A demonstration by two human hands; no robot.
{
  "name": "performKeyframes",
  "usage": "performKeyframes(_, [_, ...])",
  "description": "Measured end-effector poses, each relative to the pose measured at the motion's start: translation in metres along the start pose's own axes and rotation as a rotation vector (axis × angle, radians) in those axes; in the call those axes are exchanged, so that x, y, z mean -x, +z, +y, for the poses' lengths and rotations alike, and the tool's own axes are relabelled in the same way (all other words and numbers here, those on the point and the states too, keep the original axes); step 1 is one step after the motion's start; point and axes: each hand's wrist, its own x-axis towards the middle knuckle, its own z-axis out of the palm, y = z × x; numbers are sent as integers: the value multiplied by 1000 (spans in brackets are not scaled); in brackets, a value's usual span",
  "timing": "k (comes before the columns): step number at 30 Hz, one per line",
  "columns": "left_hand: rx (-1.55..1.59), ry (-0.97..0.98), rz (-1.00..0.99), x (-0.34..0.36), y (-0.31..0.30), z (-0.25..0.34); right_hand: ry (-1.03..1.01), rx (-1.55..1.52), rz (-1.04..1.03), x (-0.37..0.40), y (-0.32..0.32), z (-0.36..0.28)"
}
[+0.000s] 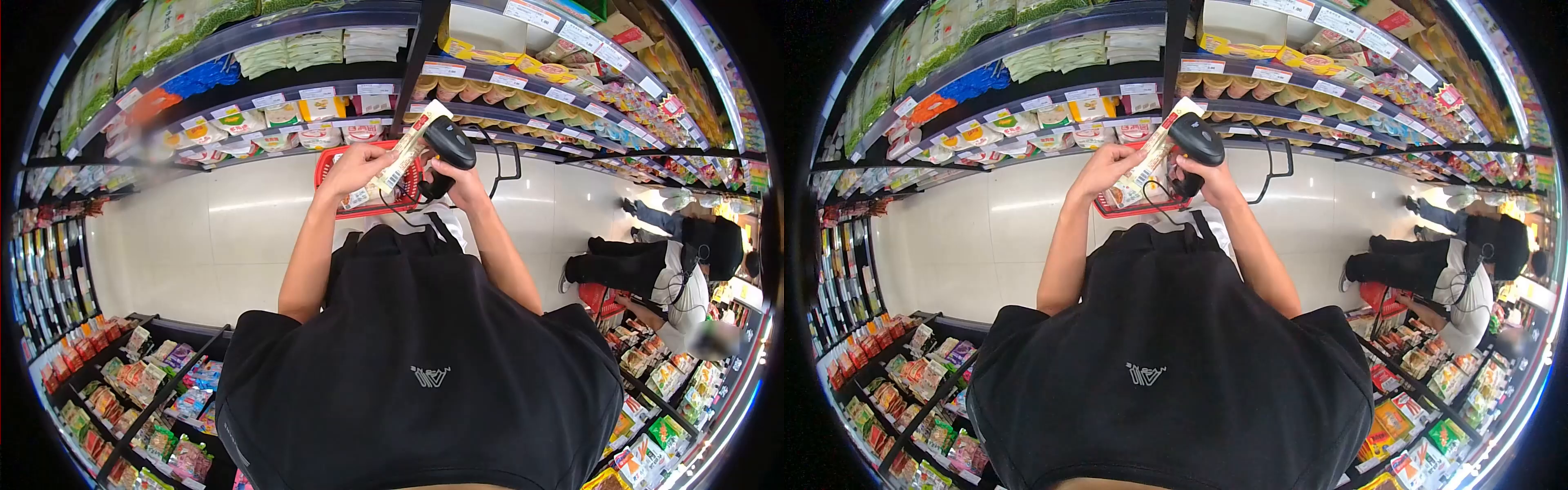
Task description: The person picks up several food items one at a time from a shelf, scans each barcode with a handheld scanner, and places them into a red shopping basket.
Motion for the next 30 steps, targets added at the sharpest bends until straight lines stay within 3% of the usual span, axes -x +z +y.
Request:
performKeyframes(4, [-149,-34,34,4,-3,-8,73,97,-240,5,-6,11])
performKeyframes(11, [-73,37,-31,15,0,-20,135,127,-221,6,-6,33])
performKeyframes(15, [-123,-23,-53,31,8,14,48,284,-193,2,-2,21])
performKeyframes(17, [41,-104,-102,37,11,29,-44,379,-167,-5,-15,15])
performKeyframes(18, [156,-30,-128,30,12,7,-37,327,-121,-6,-25,10])
performKeyframes(21, [249,-85,-167,29,10,-5,-64,223,9,-6,-31,-9])
performKeyframes(25, [275,-90,-174,33,6,1,-42,273,-151,0,-34,-6])
performKeyframes(27, [238,-83,-83,32,8,2,38,258,-242,9,-24,1])
performKeyframes(30, [205,-76,-109,30,10,7,58,402,-227,20,1,22])
